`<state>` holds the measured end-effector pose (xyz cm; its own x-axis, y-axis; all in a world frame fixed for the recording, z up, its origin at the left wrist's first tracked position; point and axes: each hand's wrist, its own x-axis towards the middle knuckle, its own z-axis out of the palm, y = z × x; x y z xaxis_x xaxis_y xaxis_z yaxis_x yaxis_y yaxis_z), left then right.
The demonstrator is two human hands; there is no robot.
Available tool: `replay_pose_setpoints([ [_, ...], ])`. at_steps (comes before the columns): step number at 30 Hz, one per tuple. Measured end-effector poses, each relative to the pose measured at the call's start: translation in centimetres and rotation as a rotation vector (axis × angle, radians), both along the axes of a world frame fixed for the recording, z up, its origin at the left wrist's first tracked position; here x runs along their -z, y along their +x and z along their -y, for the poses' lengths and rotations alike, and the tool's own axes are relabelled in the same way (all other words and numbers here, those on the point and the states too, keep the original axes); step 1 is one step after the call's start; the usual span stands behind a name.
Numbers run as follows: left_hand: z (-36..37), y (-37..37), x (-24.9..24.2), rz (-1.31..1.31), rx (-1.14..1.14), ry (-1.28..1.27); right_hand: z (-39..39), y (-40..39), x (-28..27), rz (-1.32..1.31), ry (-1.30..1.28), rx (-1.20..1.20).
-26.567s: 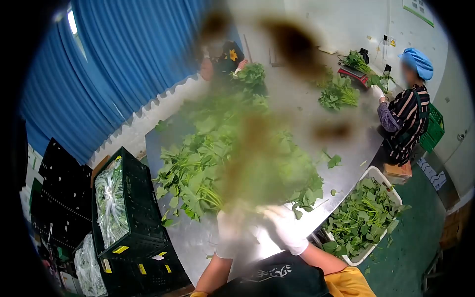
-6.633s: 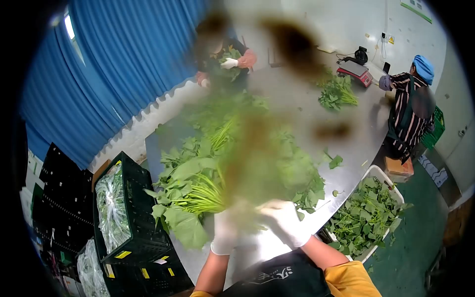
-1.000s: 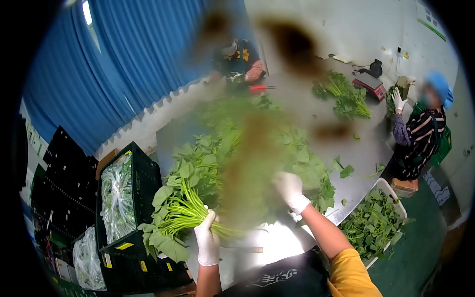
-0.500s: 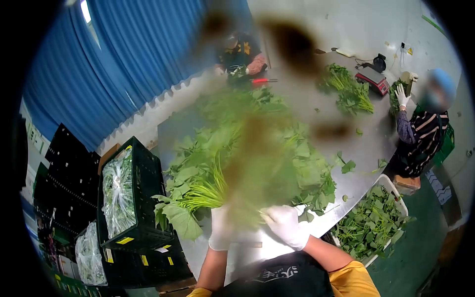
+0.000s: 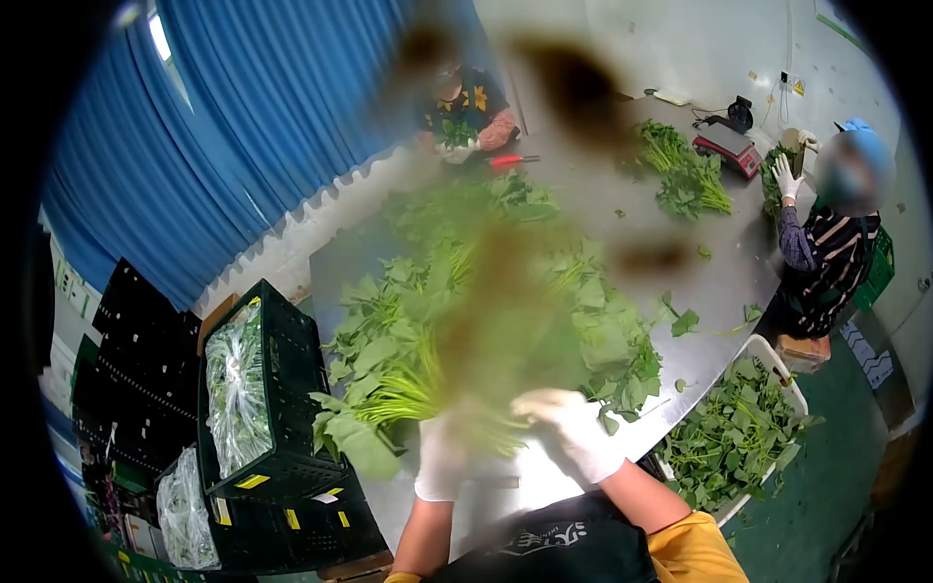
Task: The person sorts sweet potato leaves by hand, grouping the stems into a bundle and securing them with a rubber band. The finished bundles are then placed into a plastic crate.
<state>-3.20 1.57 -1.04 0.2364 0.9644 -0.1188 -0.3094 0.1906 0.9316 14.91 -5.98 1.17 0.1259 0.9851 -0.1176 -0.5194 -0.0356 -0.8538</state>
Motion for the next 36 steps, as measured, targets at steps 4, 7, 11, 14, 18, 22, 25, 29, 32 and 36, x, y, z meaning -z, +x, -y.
replay_pose_setpoints([
  [4, -1.2, -1.9, -3.0, 0.11, -0.231, -0.093, 1.2, 4.9, 2.4, -0.36, 0.332, 0.178],
  [7, -1.1, -2.3, -2.8, 0.162, -0.205, -0.027, 0.7, 4.4, -0.5, 0.217, -0.025, 0.099],
  [11, 0.2, -1.0, -1.8, 0.044, -0.043, -0.116, -2.2, -0.4, 0.5, 0.655, 0.036, -0.189],
  [14, 0.6, -1.7, -0.1, -0.331, 0.112, 0.547, -2.7, -2.1, 0.4, 0.696, 0.011, -0.121],
  [18, 0.1, -1.9, -0.1, 0.039, 0.077, -0.023, -1.8, -0.9, -0.2, 0.375, 0.032, -0.011],
  [22, -0.5, -3.3, -2.7, 0.098, -0.165, -0.142, -0.4, 6.4, -0.4, -0.568, 0.808, -0.005],
  [25, -1.6, -5.2, -0.7, 0.273, -0.208, -0.083, 0.0, 9.1, -2.1, -0.749, 0.964, -0.066],
  [29, -1.6, -5.3, -1.0, 0.369, -0.182, -0.069, -4.1, 4.2, -5.5, 0.466, 0.093, -0.086],
  [32, -0.3, -5.2, -2.9, 0.458, -0.104, -0.182, -9.8, 1.4, 1.4, 1.645, 0.22, 0.17],
  [36, 0.0, -6.0, -2.0, 0.26, -0.058, -0.016, -14.2, 0.2, 5.2, 2.099, 0.018, -0.001],
])
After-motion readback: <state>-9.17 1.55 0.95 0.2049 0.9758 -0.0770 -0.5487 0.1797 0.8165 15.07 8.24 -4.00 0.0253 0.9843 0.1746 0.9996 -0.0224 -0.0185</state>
